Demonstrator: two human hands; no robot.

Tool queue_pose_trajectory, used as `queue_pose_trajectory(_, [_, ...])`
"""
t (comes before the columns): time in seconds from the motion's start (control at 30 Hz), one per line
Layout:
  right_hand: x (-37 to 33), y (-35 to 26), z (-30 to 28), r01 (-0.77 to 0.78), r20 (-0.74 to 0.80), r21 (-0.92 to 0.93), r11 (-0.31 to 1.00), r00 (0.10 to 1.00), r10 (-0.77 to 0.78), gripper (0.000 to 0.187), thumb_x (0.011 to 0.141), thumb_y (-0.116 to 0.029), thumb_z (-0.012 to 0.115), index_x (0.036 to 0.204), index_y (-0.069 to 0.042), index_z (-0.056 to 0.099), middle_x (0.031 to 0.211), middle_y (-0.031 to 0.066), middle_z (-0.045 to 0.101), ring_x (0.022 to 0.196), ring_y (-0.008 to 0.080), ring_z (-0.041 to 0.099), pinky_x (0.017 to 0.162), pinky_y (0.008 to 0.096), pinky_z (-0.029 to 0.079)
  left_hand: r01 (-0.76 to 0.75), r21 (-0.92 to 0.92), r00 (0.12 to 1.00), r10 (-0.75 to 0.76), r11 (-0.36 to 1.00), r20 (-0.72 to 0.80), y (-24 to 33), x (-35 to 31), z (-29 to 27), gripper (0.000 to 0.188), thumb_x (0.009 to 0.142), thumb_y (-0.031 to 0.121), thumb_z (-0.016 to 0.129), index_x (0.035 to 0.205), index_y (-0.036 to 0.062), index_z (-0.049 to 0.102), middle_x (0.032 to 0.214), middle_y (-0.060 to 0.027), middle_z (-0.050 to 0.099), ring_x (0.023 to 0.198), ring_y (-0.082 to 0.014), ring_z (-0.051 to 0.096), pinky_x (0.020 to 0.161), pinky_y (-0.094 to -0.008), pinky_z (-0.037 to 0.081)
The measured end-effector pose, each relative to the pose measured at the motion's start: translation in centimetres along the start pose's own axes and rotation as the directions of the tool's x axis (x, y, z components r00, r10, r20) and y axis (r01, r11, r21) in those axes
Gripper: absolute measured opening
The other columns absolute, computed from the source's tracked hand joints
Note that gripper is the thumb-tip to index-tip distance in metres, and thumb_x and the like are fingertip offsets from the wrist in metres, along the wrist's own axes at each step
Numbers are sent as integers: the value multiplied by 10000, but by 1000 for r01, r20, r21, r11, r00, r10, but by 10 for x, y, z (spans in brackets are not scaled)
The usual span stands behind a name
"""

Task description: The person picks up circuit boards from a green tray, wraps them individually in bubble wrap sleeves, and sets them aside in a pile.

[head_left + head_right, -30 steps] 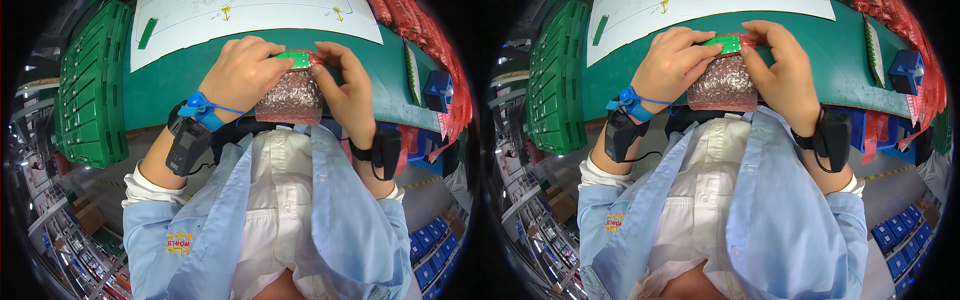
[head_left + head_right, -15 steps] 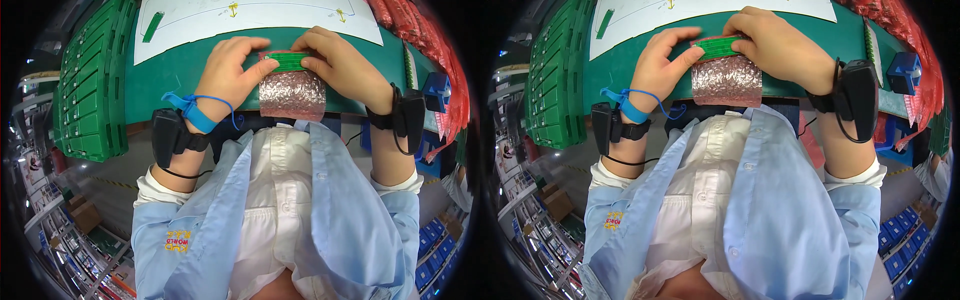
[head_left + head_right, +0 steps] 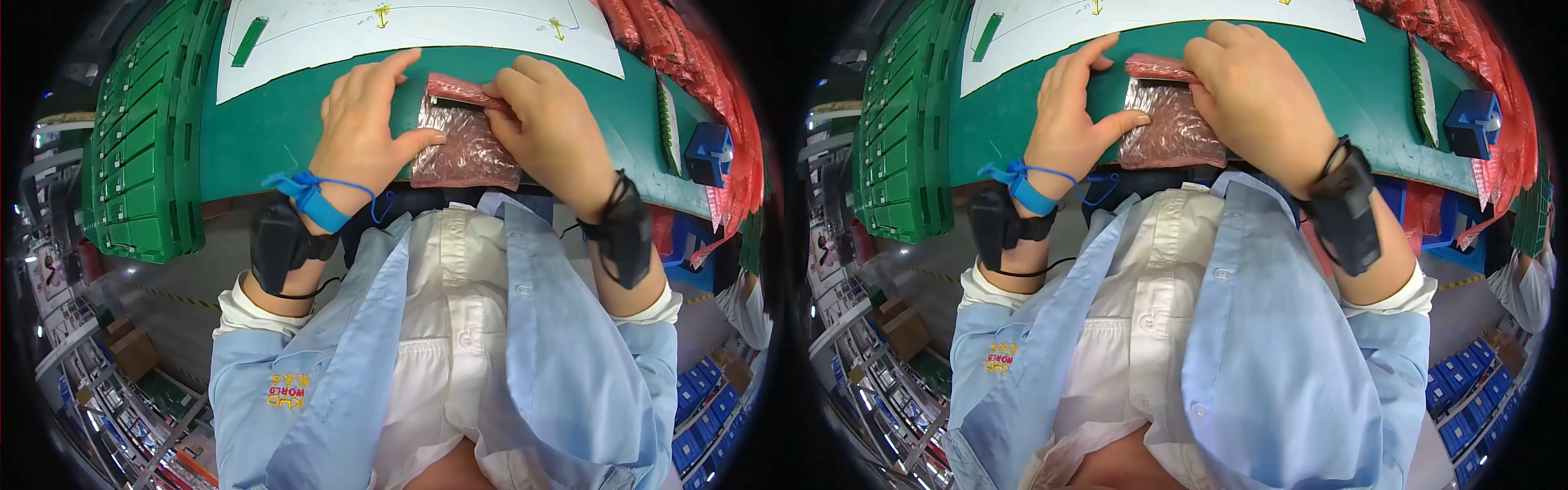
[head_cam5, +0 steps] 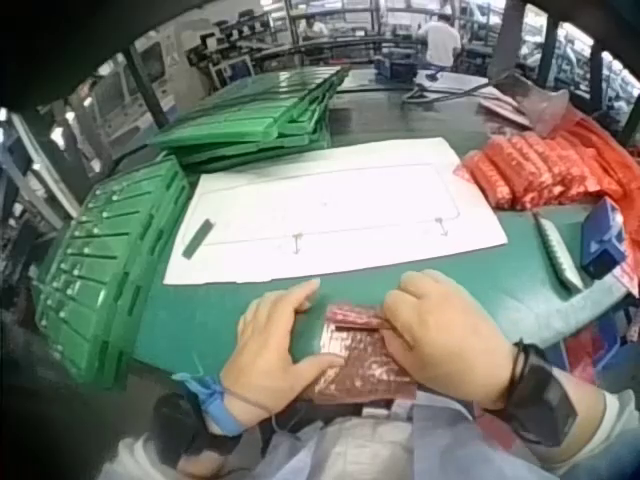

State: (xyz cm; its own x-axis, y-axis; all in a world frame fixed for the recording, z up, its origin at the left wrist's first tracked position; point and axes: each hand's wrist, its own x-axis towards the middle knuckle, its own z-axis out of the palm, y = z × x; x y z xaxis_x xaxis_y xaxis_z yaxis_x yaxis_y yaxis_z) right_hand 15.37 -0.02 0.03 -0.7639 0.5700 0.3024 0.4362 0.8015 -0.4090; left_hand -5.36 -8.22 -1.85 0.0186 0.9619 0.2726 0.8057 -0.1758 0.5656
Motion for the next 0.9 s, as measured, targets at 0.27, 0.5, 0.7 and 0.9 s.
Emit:
queue_pose_trajectory(0.27, [-14, -13, 14, 54, -141, -183, 982, 987, -80, 123, 761, -45, 684, 861, -15, 619, 787, 103, 523, 760, 308, 534, 677, 395, 464, -300, 283, 932, 344, 911, -119, 8, -22, 23, 413, 728, 157, 745, 1132, 170, 661, 1176, 6, 602, 1119, -237, 535, 931, -416, 386])
queue_pose_trajectory(0.5, [-14, -13, 5, 134, -71, -162, 978, 987, -147, 169, 764, -30, 707, 921, -16, 648, 866, 103, 579, 825, 293, 574, 709, 355, 485, -352, 248, 916, 387, 903, -110, -6, -27, 22, 296, 750, 129, 710, 1041, 178, 695, 1083, 54, 647, 1052, -212, 575, 909, -404, 385])
queue_pose_trajectory(0.7, [-32, -5, 30, -116, -196, 189, 975, 969, 153, 337, 754, -11, 756, 1071, -25, 645, 957, 112, 621, 875, 267, 615, 746, 323, 503, -363, 165, 926, 375, 917, -46, -8, -20, 9, 288, 760, 135, 709, 1045, 168, 690, 1077, 25, 653, 1048, -218, 578, 893, -401, 405])
queue_pose_trajectory(0.9, [-27, -13, 35, -157, -339, 212, 965, 914, 223, 442, 740, -17, 773, 1152, -24, 612, 964, 125, 629, 864, 274, 627, 757, 326, 514, 190, 485, 947, -29, 854, -319, -73, 38, -50, 671, 795, 226, 746, 1360, 40, 435, 1356, -235, 442, 1233, -394, 452, 1035, -450, 386])
